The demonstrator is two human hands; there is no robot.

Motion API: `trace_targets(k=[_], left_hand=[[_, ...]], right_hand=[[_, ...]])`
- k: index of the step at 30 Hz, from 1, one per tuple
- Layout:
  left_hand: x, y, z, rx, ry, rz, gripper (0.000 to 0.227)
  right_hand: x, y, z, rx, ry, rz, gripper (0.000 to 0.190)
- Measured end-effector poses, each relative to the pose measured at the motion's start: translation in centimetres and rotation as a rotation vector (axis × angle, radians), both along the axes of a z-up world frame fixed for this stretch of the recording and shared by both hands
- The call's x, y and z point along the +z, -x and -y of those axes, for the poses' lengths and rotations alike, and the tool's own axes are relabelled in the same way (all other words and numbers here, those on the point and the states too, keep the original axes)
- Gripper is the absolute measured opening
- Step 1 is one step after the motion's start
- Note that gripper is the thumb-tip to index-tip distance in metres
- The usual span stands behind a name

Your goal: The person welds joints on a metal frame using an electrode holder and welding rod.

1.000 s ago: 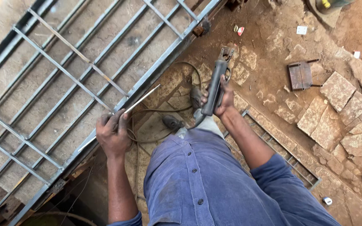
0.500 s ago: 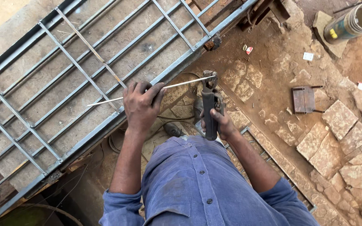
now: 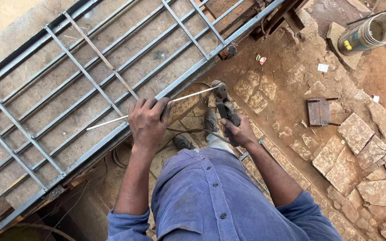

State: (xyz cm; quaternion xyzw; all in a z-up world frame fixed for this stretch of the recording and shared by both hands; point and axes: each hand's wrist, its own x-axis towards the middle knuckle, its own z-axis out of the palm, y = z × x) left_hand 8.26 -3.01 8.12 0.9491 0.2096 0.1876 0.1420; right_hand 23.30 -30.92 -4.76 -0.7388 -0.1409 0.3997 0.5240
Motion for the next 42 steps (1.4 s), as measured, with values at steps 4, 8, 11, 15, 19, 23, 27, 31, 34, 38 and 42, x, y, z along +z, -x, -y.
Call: trace_targets(k=[4, 8, 11, 15, 19, 23, 27, 31, 34, 38, 42], left_hand=[[1.5, 0.6, -0.2, -0.025, 0.032, 0.015, 0.021], [2.2, 1.1, -0.9, -0.038, 0.039, -0.066, 0.023], [2.5, 1.0, -0.2, 0.055, 0.081, -0.162, 0.025], [2.2, 1.2, 0.0, 0.027, 0.152, -0.201, 0.024], [1.3, 0.8, 0.0, -0.015, 0.143, -0.207, 0.026], [0.6, 0.5, 0.7, -0.063, -0.103, -0.046, 0.036], [0.3, 1.5, 0.9, -0.017, -0.263, 0.100, 0.033], [-0.8, 3.6, 0.0, 0.047, -0.204, 0.108, 0.028], [-1.7, 6.1, -0.5, 0.108, -0.138, 0.079, 0.028], [-3.3, 9.0, -0.5, 0.188, -0.075, 0.029, 0.030], [-4.5, 11.2, -0.7, 0.250, -0.068, -0.005, 0.029]], right_hand=[[0.4, 0.0, -0.1, 0.062, 0.168, 0.113, 0.056], [1.4, 0.7, -0.6, 0.041, 0.068, 0.319, 0.070], [2.8, 0.8, -0.4, 0.117, 0.345, 0.230, 0.073], [2.8, 1.5, 0.4, 0.154, 0.364, 0.304, 0.078], [1.5, 1.8, 1.1, 0.087, 0.312, 0.402, 0.097], [1.7, 1.7, 1.3, -0.086, 0.141, -0.050, 0.099], [1.3, 1.0, 2.0, -0.338, -0.195, -0.230, 0.098], [3.3, -1.1, 4.0, -0.640, -0.368, -0.420, 0.103], [5.8, -3.1, 5.2, -0.704, -0.452, -0.162, 0.111], [7.3, -7.1, 6.5, -0.775, -0.320, 0.212, 0.101], [7.0, -9.9, 7.3, -0.639, -0.054, 0.468, 0.095]])
